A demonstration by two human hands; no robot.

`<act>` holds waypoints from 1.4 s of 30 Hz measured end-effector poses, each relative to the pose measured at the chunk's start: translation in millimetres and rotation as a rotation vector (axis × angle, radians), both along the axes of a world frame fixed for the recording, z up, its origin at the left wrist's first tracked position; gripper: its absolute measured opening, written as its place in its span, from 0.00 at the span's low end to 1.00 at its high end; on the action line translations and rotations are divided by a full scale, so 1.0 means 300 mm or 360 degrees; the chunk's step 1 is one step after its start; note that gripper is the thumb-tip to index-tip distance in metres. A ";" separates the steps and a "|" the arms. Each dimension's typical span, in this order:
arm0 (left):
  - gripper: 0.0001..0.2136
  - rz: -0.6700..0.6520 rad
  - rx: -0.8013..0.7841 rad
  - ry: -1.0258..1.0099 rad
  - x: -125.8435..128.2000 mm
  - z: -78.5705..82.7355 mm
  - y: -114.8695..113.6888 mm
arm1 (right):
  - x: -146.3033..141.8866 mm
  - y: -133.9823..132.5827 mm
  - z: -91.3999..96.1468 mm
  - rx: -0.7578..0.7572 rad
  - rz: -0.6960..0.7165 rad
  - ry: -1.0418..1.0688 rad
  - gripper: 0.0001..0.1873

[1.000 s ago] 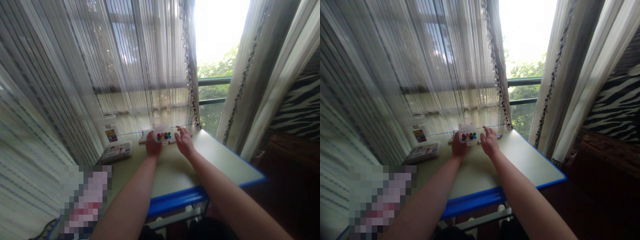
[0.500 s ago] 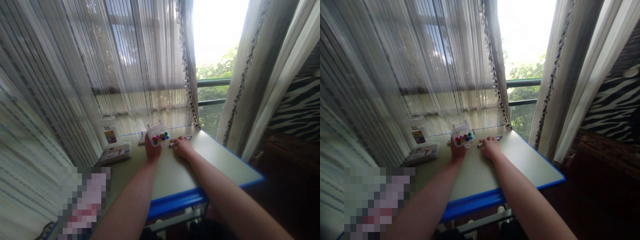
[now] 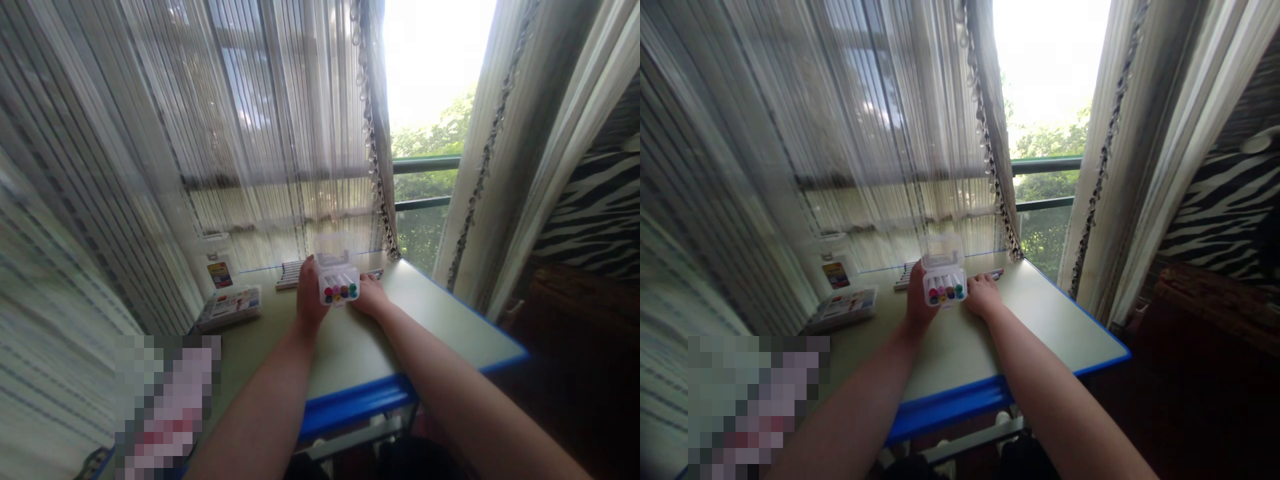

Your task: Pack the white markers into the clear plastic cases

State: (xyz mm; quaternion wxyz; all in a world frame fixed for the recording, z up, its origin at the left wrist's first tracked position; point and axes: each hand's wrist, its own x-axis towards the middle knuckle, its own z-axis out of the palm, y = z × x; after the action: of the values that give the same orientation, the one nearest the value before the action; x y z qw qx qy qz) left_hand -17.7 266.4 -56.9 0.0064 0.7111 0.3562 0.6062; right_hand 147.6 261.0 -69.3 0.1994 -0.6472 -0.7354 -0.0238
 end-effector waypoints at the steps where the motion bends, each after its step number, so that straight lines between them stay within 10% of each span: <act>1: 0.26 -0.0034 0.0041 0.0064 0.002 0.000 -0.004 | 0.001 -0.001 0.000 0.0006 0.0005 -0.0008 0.21; 29: 0.12 0.0230 0.0118 -0.0004 0.002 -0.025 0.024 | -0.001 -0.003 0.007 0.0018 0.0039 0.0138 0.16; 35: 0.12 0.0254 0.0002 -0.0112 -0.003 -0.038 0.044 | 0.004 -0.011 0.042 0.0519 -0.0038 0.0475 0.13; 42: 0.08 0.0268 0.0011 -0.0099 0.001 -0.034 0.045 | 0.016 -0.079 0.125 0.1405 0.0436 0.0972 0.13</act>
State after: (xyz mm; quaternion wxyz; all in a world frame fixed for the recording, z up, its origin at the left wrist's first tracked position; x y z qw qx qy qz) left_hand -17.5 279.9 -67.2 -0.0359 0.6596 0.4123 0.6274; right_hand 152.4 237.1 -31.8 0.6571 -0.3782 -0.6418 -0.1150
